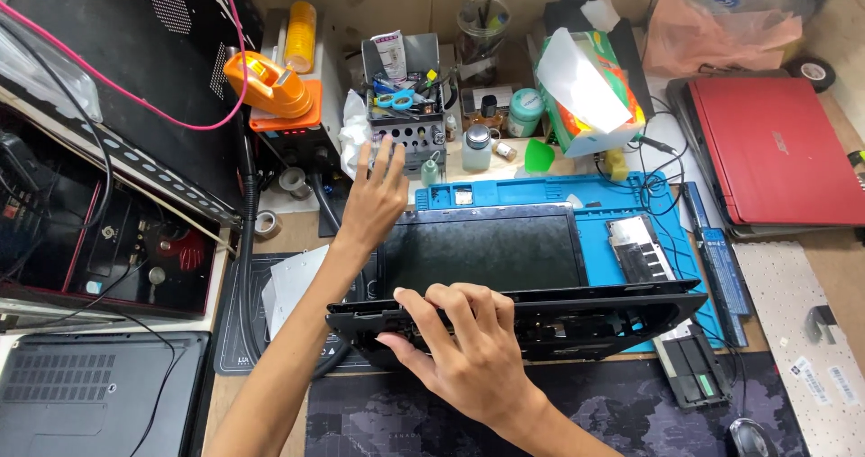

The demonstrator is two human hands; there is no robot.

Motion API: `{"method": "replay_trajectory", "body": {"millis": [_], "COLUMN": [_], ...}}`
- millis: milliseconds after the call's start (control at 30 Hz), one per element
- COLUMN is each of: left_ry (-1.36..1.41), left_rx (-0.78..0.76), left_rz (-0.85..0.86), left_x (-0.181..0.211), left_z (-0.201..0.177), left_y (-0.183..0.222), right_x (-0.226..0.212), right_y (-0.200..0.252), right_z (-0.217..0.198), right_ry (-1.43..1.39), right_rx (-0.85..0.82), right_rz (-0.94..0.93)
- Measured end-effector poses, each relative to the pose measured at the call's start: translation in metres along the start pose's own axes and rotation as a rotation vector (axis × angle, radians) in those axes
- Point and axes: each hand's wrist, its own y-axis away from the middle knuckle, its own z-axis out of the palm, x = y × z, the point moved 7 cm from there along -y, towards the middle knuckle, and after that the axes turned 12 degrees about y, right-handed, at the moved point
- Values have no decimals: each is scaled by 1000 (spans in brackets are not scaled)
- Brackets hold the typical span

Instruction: Disassembling a laptop by prying the casing, removing the keyboard, and unscrewing internal components on a repair bench.

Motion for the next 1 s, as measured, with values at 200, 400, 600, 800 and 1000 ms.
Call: {"method": "replay_trajectory", "body": {"millis": [200, 400, 600, 800, 1000], "left_ry": [-18, -39, -65, -41, 190], "left_rx": [67, 98, 50, -24, -35], "left_rz": [49, -26, -205, -281, -256], "left_x": [-1, -15, -34, -36, -40], "left_z": [-8, -29, -14, 3, -6], "left_y": [3, -12, -24, -29, -27], "right_x": [1, 0, 0, 0, 0], "right_y": [-2, 0, 0, 0, 0], "right_z": [-1, 0, -1, -1, -2], "right_ry": [-5, -3, 1, 3, 6], "right_rx": [-1, 0, 1, 3, 6], "right_rz": [2, 3, 0, -1, -8]}}
